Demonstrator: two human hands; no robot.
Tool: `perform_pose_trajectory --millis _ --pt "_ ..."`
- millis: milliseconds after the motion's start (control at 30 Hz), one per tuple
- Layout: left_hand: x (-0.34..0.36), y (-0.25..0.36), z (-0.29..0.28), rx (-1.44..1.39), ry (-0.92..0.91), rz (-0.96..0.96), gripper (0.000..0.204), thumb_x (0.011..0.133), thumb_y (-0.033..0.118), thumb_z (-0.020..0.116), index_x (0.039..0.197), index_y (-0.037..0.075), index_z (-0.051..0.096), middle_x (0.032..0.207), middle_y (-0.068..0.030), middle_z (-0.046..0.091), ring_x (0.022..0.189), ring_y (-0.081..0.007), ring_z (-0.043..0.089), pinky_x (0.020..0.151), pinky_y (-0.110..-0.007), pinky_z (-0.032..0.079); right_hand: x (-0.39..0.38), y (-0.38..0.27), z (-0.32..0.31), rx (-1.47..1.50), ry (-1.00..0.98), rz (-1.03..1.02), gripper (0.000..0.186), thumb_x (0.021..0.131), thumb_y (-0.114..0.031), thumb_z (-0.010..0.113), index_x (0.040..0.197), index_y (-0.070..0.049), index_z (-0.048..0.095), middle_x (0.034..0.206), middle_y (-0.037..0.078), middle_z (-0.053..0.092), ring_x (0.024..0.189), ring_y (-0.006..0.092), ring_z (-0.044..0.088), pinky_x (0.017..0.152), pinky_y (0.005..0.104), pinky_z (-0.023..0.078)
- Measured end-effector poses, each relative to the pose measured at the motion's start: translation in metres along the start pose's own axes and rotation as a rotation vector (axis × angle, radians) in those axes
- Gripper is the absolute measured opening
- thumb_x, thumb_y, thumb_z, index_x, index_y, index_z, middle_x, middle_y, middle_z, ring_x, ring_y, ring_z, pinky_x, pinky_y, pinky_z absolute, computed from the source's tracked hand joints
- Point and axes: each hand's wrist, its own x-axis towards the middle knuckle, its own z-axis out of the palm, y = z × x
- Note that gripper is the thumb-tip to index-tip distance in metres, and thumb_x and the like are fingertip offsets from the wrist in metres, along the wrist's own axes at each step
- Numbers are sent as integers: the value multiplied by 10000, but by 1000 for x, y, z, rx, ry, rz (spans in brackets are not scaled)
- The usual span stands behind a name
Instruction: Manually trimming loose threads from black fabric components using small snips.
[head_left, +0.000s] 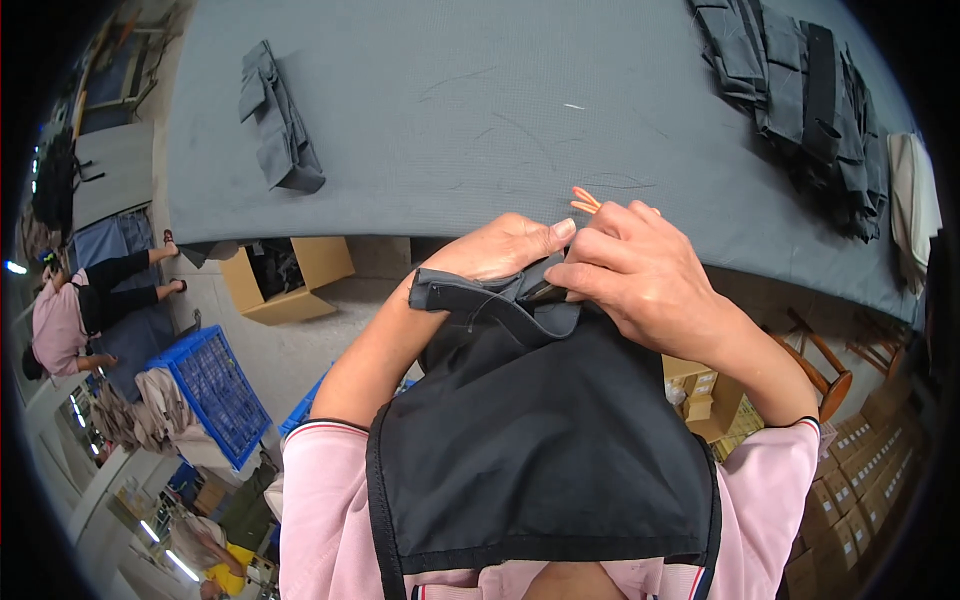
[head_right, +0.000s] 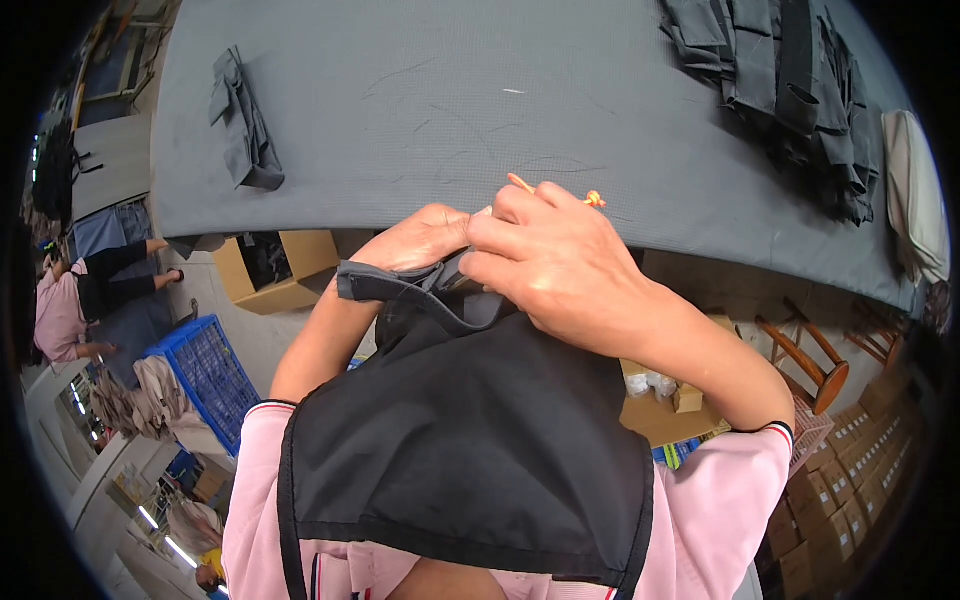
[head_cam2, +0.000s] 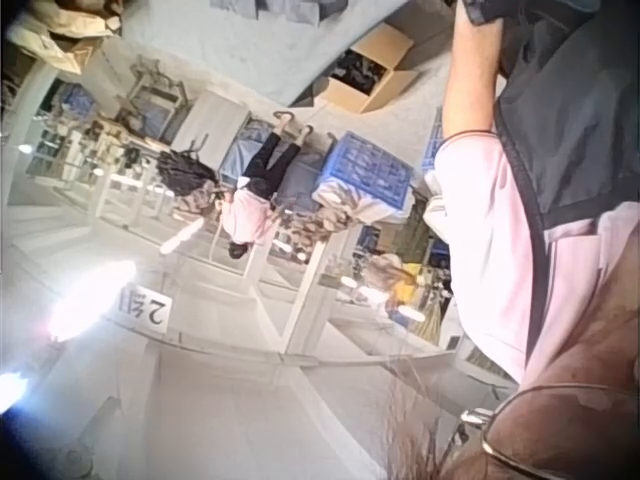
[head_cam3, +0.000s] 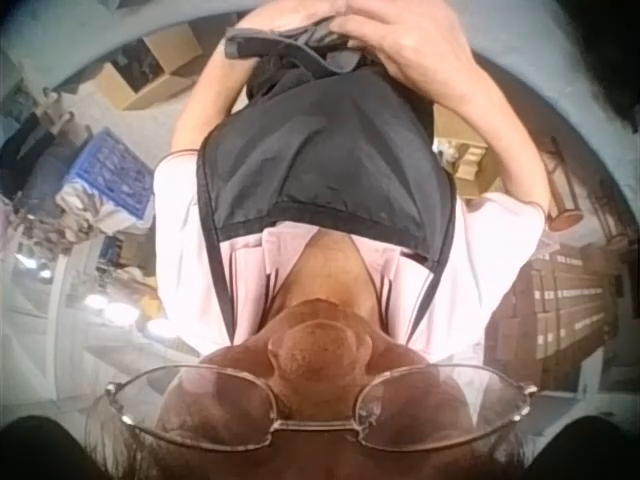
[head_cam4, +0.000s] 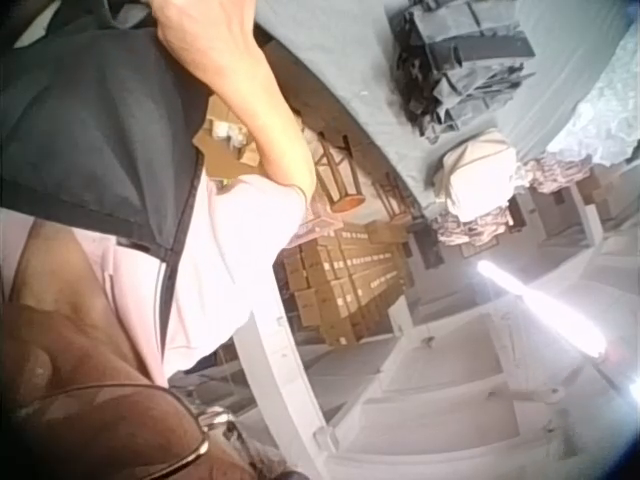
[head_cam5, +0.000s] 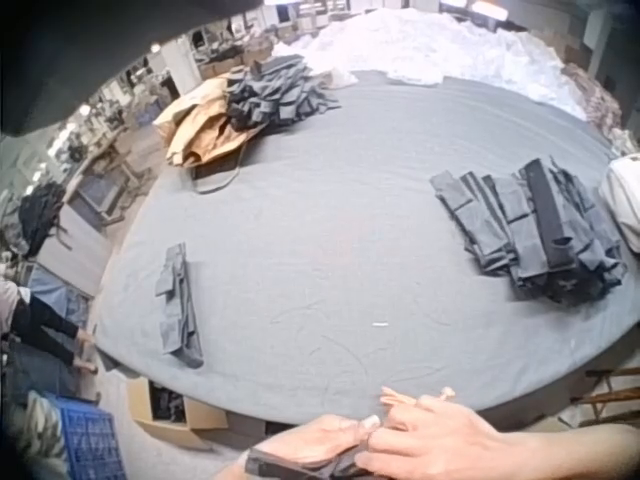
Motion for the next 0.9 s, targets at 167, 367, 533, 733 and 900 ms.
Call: perform_pose_trajectory --millis 167,367,533,733,900 --pt "3 -9 3 -41 22 127 611 907 535 471 875 -46 658 724 -39 598 702 -84 489 634 -251 426 5 -7 -2 -186 20 -140 132 626 -101 647 728 -76 568 714 17 485 713 174 498 599 289 398" --pt "4 -10 -6 97 -74 33 664 901 573 439 974 -51 654 880 -105 635 862 -127 534 761 -264 435 5 -13 5 -131 88 -71 118 647 -72 640 641 -87 523 679 16 455 661 159 481 597 289 421" --pt "-2 1 1 50 -57 47 615 921 521 449 981 -57 653 922 -112 640 898 -132 538 795 -265 433 7 -10 4 -136 92 -98 105 628 -85 631 628 -85 525 684 12 456 666 161 477 605 287 417" --pt "-2 0 4 -14 -61 107 547 948 446 445 988 -59 652 933 -95 641 904 -124 538 813 -261 438 6 -8 7 -154 113 -144 83 599 -103 616 650 -80 555 690 6 454 684 164 479 596 290 399" --pt "-4 0 2 -99 -79 118 519 956 424 440 992 -46 657 922 -83 645 884 -114 540 798 -251 442 4 -5 6 -140 90 -115 101 586 -95 620 675 -73 579 698 4 467 697 166 484 592 298 394"
